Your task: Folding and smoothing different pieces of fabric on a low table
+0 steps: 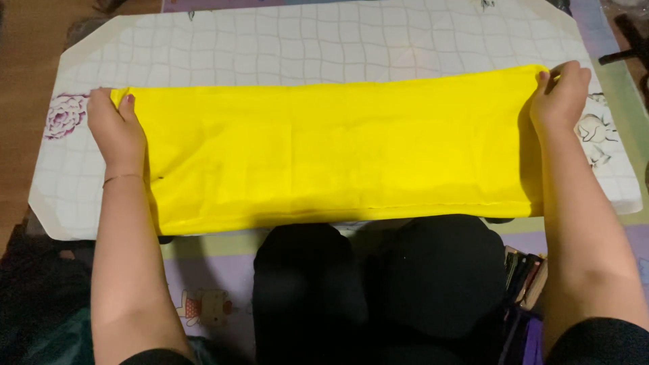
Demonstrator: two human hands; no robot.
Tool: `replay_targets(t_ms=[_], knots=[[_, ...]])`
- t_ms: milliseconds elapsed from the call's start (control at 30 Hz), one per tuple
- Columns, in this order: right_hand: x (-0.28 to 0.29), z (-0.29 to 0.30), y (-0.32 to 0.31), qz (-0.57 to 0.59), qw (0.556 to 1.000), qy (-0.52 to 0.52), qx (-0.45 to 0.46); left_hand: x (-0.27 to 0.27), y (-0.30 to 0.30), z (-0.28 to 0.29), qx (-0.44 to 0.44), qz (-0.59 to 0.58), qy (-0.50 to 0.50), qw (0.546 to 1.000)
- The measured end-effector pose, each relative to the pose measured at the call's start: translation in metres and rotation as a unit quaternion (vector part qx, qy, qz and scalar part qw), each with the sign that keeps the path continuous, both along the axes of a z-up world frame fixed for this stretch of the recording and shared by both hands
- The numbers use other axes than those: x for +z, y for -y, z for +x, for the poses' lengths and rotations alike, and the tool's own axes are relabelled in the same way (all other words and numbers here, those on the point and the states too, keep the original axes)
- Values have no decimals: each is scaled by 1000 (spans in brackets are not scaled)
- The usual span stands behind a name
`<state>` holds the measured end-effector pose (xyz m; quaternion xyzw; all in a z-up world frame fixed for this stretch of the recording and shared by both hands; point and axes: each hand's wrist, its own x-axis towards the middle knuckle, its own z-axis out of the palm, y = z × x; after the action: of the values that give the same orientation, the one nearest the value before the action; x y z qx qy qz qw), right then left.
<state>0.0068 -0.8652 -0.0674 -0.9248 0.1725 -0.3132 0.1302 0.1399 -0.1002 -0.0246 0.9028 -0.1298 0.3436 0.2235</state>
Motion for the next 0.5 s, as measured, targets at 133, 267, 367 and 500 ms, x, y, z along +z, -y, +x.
replay_targets(t_ms=[133,267,367,500], knots=[[-9,1,8,-51,998,-31,16,1,1,10,-22,-29,-20,999],[-1,-8,-6,-153,987,-24,-33,13,19,-2,100,7,-174,980],[22,-8,-33,-196,980,-18,-3,21,52,-5,128,127,-109,978],[47,16,-77,-127,958,-90,241,28,113,-10,-151,123,-115,974]])
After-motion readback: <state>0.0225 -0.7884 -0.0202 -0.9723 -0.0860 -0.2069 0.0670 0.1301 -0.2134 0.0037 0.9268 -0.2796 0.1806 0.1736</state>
